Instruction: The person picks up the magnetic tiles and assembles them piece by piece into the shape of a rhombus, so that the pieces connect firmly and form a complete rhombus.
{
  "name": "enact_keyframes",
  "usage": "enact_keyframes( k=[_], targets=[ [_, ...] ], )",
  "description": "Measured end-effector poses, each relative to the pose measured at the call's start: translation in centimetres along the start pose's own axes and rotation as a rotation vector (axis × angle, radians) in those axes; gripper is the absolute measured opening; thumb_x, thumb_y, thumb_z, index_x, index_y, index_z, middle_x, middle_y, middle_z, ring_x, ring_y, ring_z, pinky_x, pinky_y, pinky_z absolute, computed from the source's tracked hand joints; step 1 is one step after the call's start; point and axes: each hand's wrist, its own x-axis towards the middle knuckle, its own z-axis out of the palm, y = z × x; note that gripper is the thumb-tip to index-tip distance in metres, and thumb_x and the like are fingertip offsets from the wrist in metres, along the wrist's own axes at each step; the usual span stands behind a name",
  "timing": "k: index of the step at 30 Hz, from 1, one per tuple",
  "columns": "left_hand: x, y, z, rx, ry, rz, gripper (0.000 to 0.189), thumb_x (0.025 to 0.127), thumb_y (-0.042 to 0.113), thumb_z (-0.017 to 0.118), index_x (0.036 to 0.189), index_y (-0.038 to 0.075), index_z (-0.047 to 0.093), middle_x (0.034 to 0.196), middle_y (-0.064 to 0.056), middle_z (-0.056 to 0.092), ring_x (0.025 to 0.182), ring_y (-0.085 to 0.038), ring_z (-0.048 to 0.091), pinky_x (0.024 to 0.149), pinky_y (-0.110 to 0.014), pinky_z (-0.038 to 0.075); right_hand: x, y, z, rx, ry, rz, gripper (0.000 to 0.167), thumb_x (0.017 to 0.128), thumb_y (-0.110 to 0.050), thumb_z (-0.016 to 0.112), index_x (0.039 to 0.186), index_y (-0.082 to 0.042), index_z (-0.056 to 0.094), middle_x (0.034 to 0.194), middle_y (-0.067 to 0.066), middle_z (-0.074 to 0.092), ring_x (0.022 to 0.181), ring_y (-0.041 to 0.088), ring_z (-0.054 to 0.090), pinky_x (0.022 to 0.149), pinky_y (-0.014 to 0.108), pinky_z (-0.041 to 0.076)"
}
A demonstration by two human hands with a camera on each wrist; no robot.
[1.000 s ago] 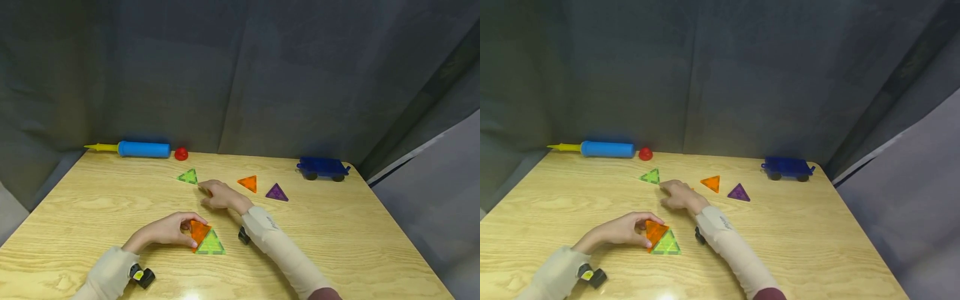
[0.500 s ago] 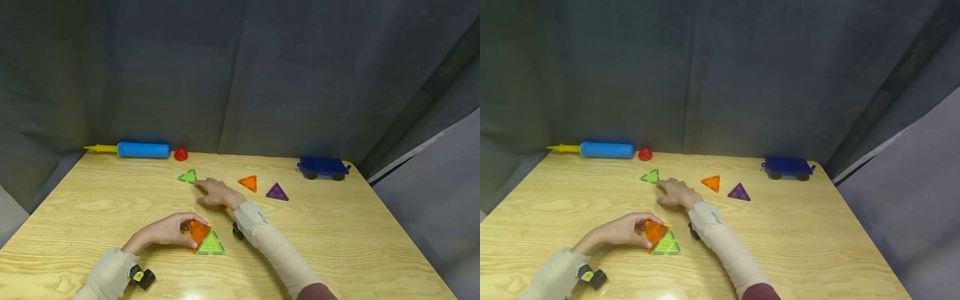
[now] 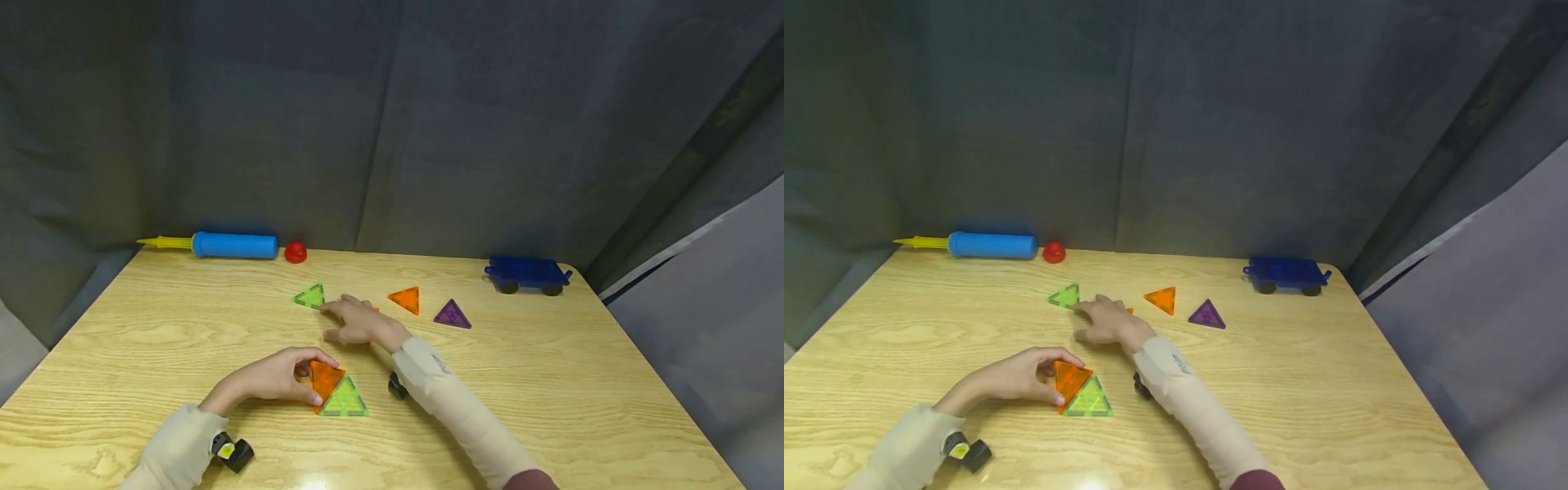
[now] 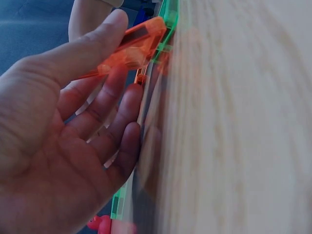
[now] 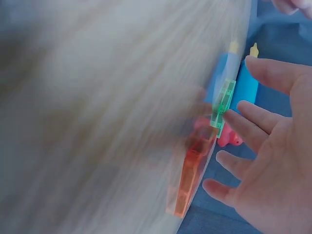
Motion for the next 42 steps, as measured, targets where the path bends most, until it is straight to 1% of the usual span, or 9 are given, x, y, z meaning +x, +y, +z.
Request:
enact_keyframes(
  k=[4,11,18,20,25,30,36,40,42],
  targets=[
    [0.0,-0.1,0.0,0.006,0.000,-0.002,0.050,0.080,0.025,0.077,0.125,0.014,0.059,0.121,-0.003,0.058,0.093,-0.016,0.052,0.087,-0.032,0.043,-1.0,0.0,0.0,-0.002,-0.004,-0.014,0.053,0.093,-0.037,0.059,0.142,-0.022,0.045,0.148,0.001,0.040,0.143,0.027,0.019,0.113,0.053,0.017],
    [-0.1,-0.1,-0.1,0.020,-0.003,0.009,0.050,0.080,0.025,0.077,0.125,0.013,0.059,0.120,-0.005,0.058,0.094,-0.015,0.053,0.088,-0.034,0.044,-2.8,-0.4,0.1,-0.030,-0.006,-0.035,0.050,0.093,-0.036,0.059,0.140,-0.022,0.049,0.145,-0.003,0.045,0.144,0.025,0.017,0.113,0.051,0.017],
    [-0.1,-0.2,-0.1,-0.006,-0.011,0.001,0.048,0.080,0.024,0.077,0.124,0.015,0.059,0.122,-0.004,0.057,0.103,-0.018,0.054,0.093,-0.038,0.043,-4.3,-0.5,0.3,0.007,-0.027,-0.038,0.049,0.093,-0.033,0.059,0.139,-0.022,0.049,0.145,0.001,0.044,0.143,0.028,0.018,0.113,0.055,0.014],
    [-0.1,-0.2,-0.1,-0.005,-0.010,-0.001,0.048,0.080,0.024,0.077,0.124,0.015,0.060,0.124,-0.004,0.057,0.103,-0.018,0.053,0.093,-0.038,0.042,-4.7,-0.5,0.4,0.020,-0.031,-0.044,0.049,0.092,-0.033,0.060,0.139,-0.021,0.049,0.144,0.001,0.046,0.142,0.029,0.019,0.113,0.056,0.014],
    [-0.1,-0.1,-0.1,0.009,-0.006,-0.010,0.048,0.080,0.025,0.078,0.124,0.015,0.060,0.125,-0.003,0.056,0.094,-0.017,0.050,0.089,-0.035,0.042,-5.8,-0.4,0.5,0.043,-0.027,-0.050,0.050,0.091,-0.035,0.062,0.138,-0.022,0.051,0.141,-0.001,0.048,0.141,0.029,0.022,0.112,0.057,0.014],
    [-0.1,0.0,-0.1,0.008,-0.010,-0.003,0.049,0.080,0.024,0.077,0.125,0.014,0.060,0.124,-0.002,0.057,0.093,-0.015,0.051,0.089,-0.034,0.042,-6.7,-0.1,0.6,0.046,-0.025,-0.058,0.048,0.092,-0.036,0.061,0.137,-0.021,0.052,0.141,-0.001,0.049,0.139,0.029,0.025,0.111,0.060,0.013],
    [-0.2,0.0,-0.2,0.000,-0.020,-0.009,0.048,0.080,0.023,0.077,0.124,0.014,0.060,0.124,-0.002,0.057,0.102,-0.015,0.053,0.093,-0.035,0.042,-8.0,0.3,0.7,0.067,-0.026,-0.059,0.048,0.092,-0.036,0.061,0.137,-0.021,0.052,0.138,0.000,0.051,0.134,0.026,0.032,0.111,0.056,0.018],
    [-0.4,0.0,-0.4,-0.011,-0.025,0.015,0.048,0.081,0.021,0.077,0.125,0.011,0.059,0.124,-0.006,0.058,0.109,-0.019,0.054,0.094,-0.036,0.043,-8.9,0.5,0.8,0.075,-0.026,-0.056,0.047,0.091,-0.037,0.062,0.135,-0.022,0.054,0.136,-0.003,0.053,0.129,0.024,0.036,0.108,0.054,0.024],
    [-0.5,0.0,-0.4,-0.013,-0.025,0.023,0.048,0.081,0.020,0.076,0.125,0.010,0.059,0.124,-0.007,0.057,0.110,-0.022,0.054,0.094,-0.038,0.043,-9.3,0.5,0.8,0.082,-0.028,-0.055,0.047,0.092,-0.038,0.061,0.135,-0.022,0.054,0.136,-0.003,0.053,0.129,0.023,0.036,0.108,0.054,0.024]
  ],
)
